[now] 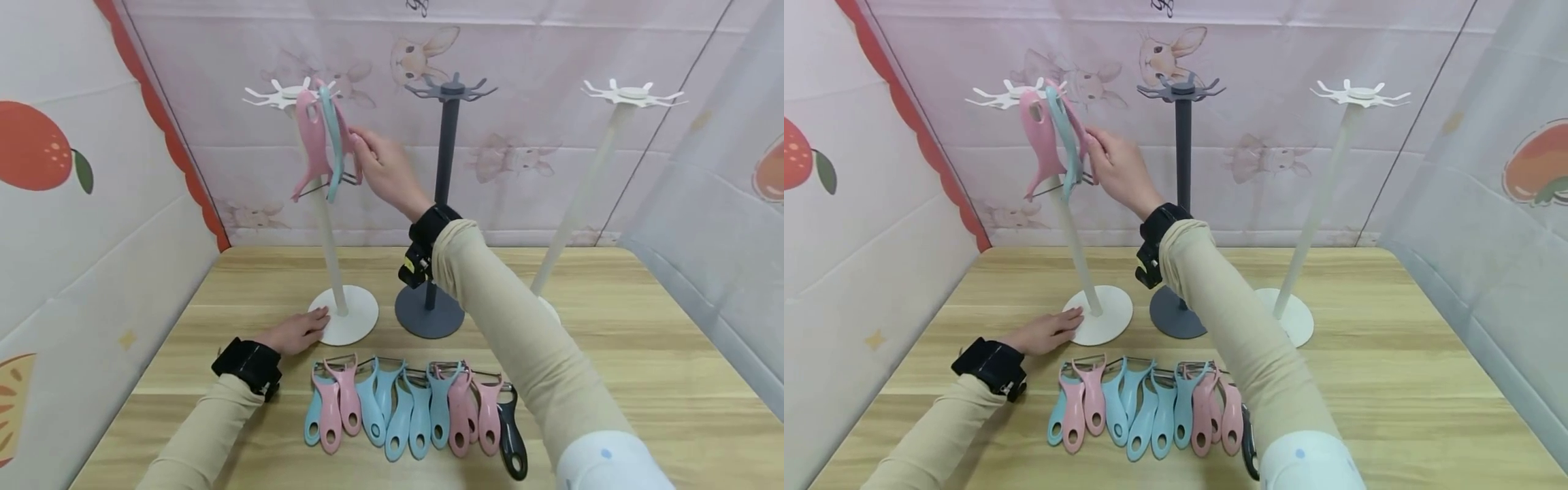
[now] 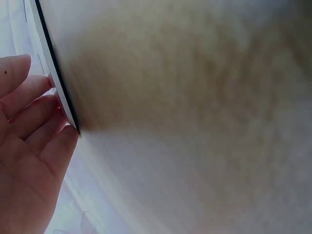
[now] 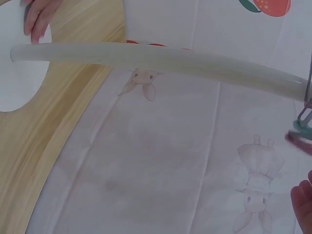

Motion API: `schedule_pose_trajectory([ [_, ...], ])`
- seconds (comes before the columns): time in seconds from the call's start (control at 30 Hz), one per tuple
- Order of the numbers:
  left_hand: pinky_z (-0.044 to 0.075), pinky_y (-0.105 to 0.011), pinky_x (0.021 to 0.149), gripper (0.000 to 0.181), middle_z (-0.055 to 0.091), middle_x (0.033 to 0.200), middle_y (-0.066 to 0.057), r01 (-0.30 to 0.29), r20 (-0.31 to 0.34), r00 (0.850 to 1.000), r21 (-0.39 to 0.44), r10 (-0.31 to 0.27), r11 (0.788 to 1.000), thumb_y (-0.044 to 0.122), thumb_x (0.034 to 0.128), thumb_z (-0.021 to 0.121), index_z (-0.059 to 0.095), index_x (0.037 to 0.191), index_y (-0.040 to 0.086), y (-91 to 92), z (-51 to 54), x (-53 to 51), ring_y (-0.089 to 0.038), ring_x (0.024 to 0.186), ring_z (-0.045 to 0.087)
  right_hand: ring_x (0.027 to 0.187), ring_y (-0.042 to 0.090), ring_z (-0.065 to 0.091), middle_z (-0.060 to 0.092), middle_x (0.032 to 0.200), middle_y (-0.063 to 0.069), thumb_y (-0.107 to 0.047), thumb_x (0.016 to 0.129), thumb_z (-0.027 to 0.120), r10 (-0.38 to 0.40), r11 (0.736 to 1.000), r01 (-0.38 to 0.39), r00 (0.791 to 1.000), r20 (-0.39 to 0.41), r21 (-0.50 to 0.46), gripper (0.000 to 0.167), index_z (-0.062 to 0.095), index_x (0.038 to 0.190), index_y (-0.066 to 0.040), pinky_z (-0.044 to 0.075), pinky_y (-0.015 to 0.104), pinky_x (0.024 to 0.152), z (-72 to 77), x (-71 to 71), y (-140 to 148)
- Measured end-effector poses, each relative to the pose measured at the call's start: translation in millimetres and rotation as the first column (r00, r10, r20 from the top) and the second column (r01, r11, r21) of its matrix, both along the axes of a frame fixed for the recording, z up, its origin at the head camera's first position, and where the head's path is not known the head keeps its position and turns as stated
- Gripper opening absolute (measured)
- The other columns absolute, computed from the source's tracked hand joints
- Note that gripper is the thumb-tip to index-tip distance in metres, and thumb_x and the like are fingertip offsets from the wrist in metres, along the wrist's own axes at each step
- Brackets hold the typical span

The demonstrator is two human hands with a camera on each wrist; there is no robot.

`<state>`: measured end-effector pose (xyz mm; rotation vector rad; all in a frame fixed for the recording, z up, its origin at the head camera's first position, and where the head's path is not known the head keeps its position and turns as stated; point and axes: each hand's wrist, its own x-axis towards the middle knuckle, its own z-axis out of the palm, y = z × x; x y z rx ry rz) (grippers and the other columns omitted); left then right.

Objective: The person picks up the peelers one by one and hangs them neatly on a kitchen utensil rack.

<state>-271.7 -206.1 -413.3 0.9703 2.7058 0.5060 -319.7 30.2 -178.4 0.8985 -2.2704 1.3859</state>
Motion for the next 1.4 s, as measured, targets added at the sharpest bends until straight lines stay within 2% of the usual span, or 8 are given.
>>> schedule_pose_trajectory([
  [0.13, 0.025, -0.052, 0.102, 0.040, 0.029, 0.138, -0.031, 0.005, -0.017, 1.000, -0.007, -0.006, 1.000, 0.007, 0.0950, 0.044, 0.040, 0.130, -0.013, 0.5, 0.6, -3.2, -0.044, 0.128, 0.026, 0.119, 0.014, 0.046, 0.050, 0.131, 0.012, -0.019, 0.100, 0.034, -0.034, 0.998, 0.035, 0.999, -0.016, 0.056, 0.039, 0.045, 0.132, 0.000, 0.035, 0.017, 0.095, -4.8, 3.4, 8.0],
  [0.2, 0.025, -0.052, 0.102, 0.041, 0.029, 0.138, -0.031, 0.004, -0.014, 1.000, -0.010, -0.004, 1.000, 0.008, 0.0949, 0.044, 0.040, 0.130, -0.013, 0.1, 1.0, -3.9, -0.044, 0.128, 0.026, 0.122, 0.016, 0.044, 0.047, 0.133, 0.013, -0.018, 0.100, 0.034, -0.033, 0.996, 0.035, 0.999, -0.024, 0.083, 0.039, 0.044, 0.133, 0.001, 0.035, 0.019, 0.097, -9.9, 6.9, 14.0],
  [0.43, 0.025, -0.053, 0.102, 0.041, 0.029, 0.137, -0.033, 0.011, -0.018, 1.000, 0.019, -0.010, 1.000, 0.008, 0.0944, 0.045, 0.040, 0.129, -0.015, -2.4, 4.4, -5.4, -0.046, 0.127, 0.025, 0.117, 0.022, 0.047, 0.049, 0.131, 0.015, -0.017, 0.099, 0.036, -0.003, 0.968, 0.025, 0.996, -0.087, 0.249, 0.038, 0.046, 0.131, 0.002, 0.042, 0.029, 0.092, -38.6, 25.3, 46.7],
  [0.63, 0.026, -0.053, 0.101, 0.040, 0.031, 0.135, -0.034, 0.004, -0.049, 0.999, 0.018, -0.003, 1.000, 0.005, 0.0929, 0.047, 0.041, 0.126, -0.017, -12.6, 5.4, -4.8, -0.047, 0.126, 0.026, 0.099, 0.025, 0.057, 0.056, 0.120, 0.019, -0.013, 0.095, 0.047, 0.147, 0.889, -0.071, 0.980, -0.134, 0.453, 0.034, 0.052, 0.123, 0.005, 0.047, 0.034, 0.080, -74.6, 46.4, 78.0],
  [0.8, 0.028, -0.054, 0.100, 0.040, 0.032, 0.134, -0.035, -0.010, -0.057, 0.998, 0.011, 0.011, 1.000, 0.005, 0.0922, 0.048, 0.043, 0.125, -0.017, -18.4, 8.1, -3.8, -0.047, 0.125, 0.028, 0.104, 0.026, 0.056, 0.059, 0.116, 0.016, -0.013, 0.091, 0.055, 0.264, 0.765, -0.123, 0.955, -0.134, 0.632, 0.031, 0.058, 0.118, 0.001, 0.046, 0.037, 0.088, -104.1, 67.1, 100.8],
  [0.97, 0.028, -0.053, 0.100, 0.041, 0.033, 0.135, -0.033, -0.029, -0.051, 0.998, -0.006, 0.029, 1.000, 0.008, 0.0928, 0.048, 0.043, 0.126, -0.014, -18.1, 9.1, -2.9, -0.046, 0.125, 0.029, 0.107, 0.024, 0.054, 0.060, 0.114, 0.011, -0.009, 0.084, 0.062, 0.358, 0.594, -0.158, 0.930, -0.083, 0.789, 0.031, 0.061, 0.115, -0.004, 0.046, 0.034, 0.089, -137.4, 85.1, 116.9],
  [1.13, 0.028, -0.053, 0.100, 0.041, 0.034, 0.135, -0.032, -0.026, -0.060, 0.998, -0.019, 0.025, 0.999, 0.008, 0.0925, 0.048, 0.044, 0.127, -0.014, -17.0, 7.6, -3.2, -0.046, 0.125, 0.029, 0.107, 0.020, 0.052, 0.060, 0.114, 0.007, -0.003, 0.078, 0.067, 0.497, 0.464, -0.219, 0.867, -0.047, 0.858, 0.035, 0.063, 0.113, -0.006, 0.046, 0.029, 0.089, -162.7, 99.8, 119.0],
  [1.4, 0.029, -0.052, 0.100, 0.042, 0.034, 0.136, -0.031, -0.022, -0.043, 0.999, -0.024, 0.021, 0.999, 0.011, 0.0921, 0.051, 0.044, 0.127, -0.012, -12.3, 4.0, -3.3, -0.044, 0.125, 0.030, 0.098, 0.011, 0.050, 0.061, 0.108, -0.007, -0.008, 0.076, 0.070, 0.606, 0.207, -0.023, 0.788, -0.110, 0.978, 0.034, 0.067, 0.108, -0.020, 0.042, 0.024, 0.081, -180.2, 116.0, 109.9],
])
